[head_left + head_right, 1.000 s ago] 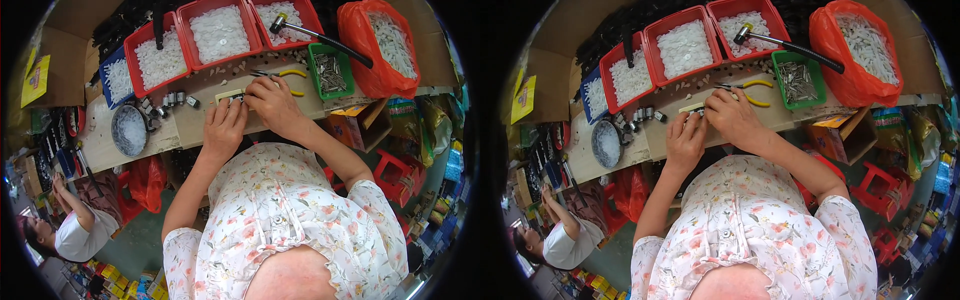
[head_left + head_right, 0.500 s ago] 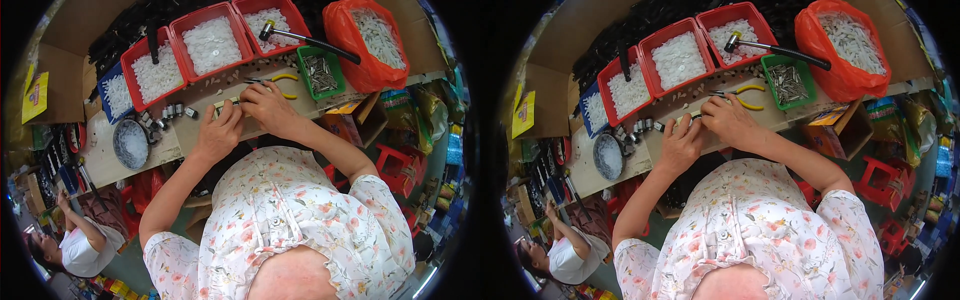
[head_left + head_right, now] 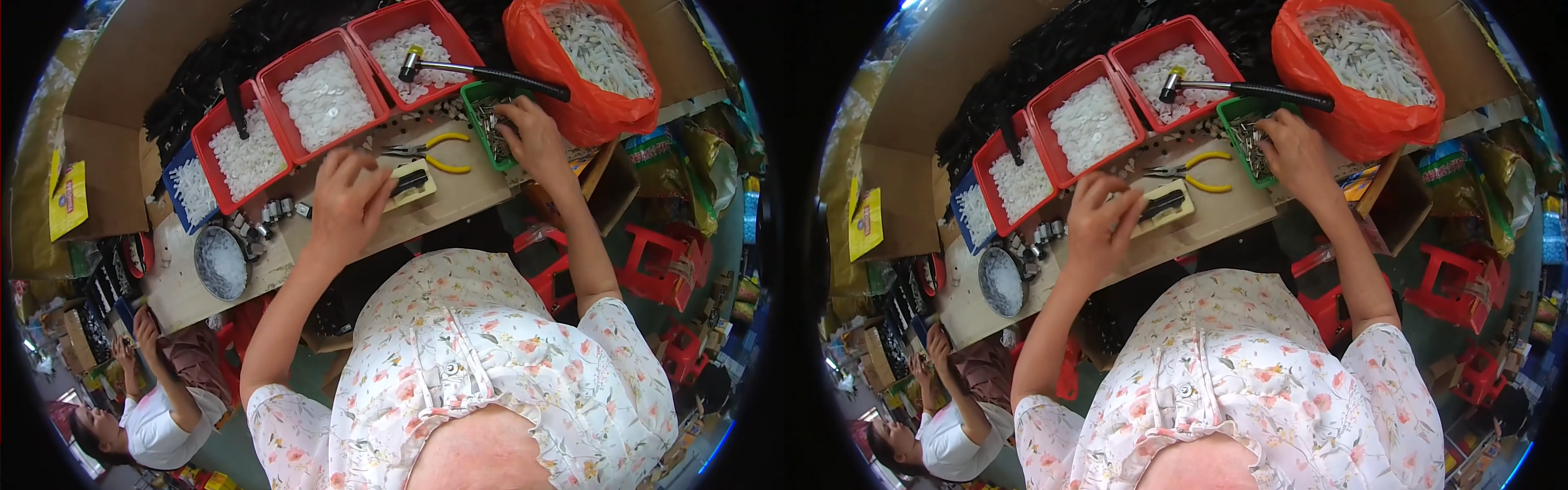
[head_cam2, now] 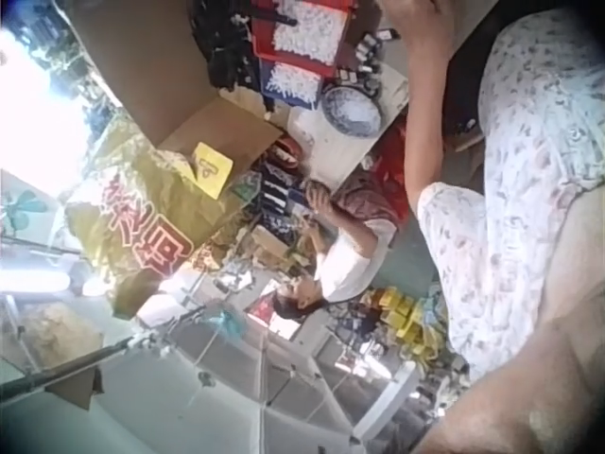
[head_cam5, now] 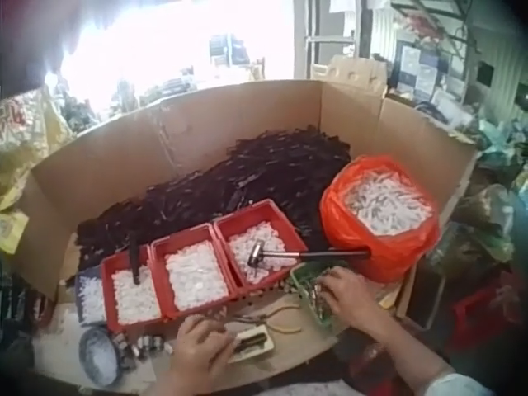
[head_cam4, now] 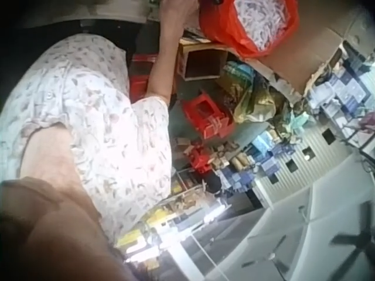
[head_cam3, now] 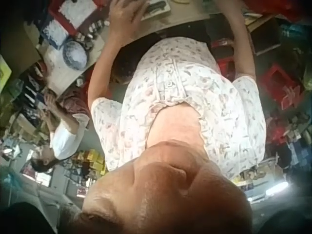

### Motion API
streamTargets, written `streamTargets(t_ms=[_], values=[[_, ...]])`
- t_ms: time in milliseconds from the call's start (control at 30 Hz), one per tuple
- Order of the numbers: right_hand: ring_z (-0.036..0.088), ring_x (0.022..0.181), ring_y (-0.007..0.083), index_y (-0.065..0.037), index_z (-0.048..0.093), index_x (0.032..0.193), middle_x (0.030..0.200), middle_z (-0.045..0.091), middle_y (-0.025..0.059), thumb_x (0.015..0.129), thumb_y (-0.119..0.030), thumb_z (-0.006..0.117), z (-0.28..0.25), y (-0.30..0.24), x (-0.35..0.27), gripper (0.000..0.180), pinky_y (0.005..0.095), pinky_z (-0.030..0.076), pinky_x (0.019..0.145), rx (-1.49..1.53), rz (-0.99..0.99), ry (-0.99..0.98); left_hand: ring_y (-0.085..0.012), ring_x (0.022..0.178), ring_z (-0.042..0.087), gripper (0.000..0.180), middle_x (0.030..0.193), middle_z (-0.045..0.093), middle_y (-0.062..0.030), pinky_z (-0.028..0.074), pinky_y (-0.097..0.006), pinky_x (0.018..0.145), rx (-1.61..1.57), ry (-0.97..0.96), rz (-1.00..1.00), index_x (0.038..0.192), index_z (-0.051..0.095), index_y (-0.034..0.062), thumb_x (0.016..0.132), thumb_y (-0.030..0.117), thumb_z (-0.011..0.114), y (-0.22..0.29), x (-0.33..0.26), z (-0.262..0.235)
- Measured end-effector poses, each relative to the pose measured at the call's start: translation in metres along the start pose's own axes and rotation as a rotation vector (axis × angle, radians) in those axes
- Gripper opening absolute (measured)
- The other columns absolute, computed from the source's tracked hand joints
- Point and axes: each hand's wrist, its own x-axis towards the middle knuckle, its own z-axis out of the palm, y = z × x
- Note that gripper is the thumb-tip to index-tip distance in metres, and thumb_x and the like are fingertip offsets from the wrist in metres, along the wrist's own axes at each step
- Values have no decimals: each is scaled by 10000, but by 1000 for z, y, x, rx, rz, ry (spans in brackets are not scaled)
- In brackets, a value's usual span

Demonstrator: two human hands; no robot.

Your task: Assembling small mechanical or electrical parts into a housing using an assembly jig and tools at a workshop table.

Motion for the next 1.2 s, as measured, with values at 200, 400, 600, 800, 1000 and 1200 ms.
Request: streamTargets(t_ms=[200, 400, 600, 800, 1000, 1200], values=[[602, 882, 356, 9, 660, 962, 897, 599, 153, 808, -60, 670, 11, 10, 4, 169, 447, 468, 739, -64, -4, -94, -319, 887, 575, 75, 832, 643, -134, 478, -414, 738, 104, -78, 66, 763, 689, 15, 689, 19, 675, -34, 94, 43], [601, 894, 353, 8, 670, 904, 901, 607, 143, 807, -70, 672, 15, 7, 4, 125, 445, 466, 737, -51, 55, -59, -303, 900, 601, 48, 734, 649, -129, 472, -400, 692, 401, -250, 242, 683, 647, 51, 699, 69, 606, -57, 139, 89], [619, 822, 345, 7, 676, 886, 853, 612, 147, 814, -102, 680, 17, 8, 6, 130, 426, 470, 689, -28, 78, -49, -286, 857, 616, 46, 717, 653, -106, 468, -398, 679, 412, -278, 232, 687, 650, 59, 712, 70, 612, -74, 144, 99], [624, 738, 341, 9, 681, 869, 815, 629, 161, 812, -121, 688, 23, 6, 9, 142, 421, 475, 661, 8, 150, -21, -332, 852, 621, 52, 738, 653, -151, 513, -424, 695, 283, -269, 212, 689, 680, 15, 676, 65, 684, -72, 145, 92], [627, 653, 253, 20, 664, 867, 800, 637, 127, 794, -76, 661, 16, 5, 7, 121, 350, 481, 609, 128, 230, 8, -280, 816, 628, 98, 739, 653, -149, 486, -386, 691, 33, -119, 82, 733, 725, 1, 713, 93, 750, -52, 137, 60], [633, 683, 165, 21, 663, 890, 801, 648, 95, 790, -41, 662, 3, -3, 5, 118, 287, 488, 631, 174, 214, 80, -132, 660, 560, 102, 761, 632, -12, 446, -288, 609, -759, -140, -702, 921, 739, 23, 865, 105, 715, -14, 101, 30]])
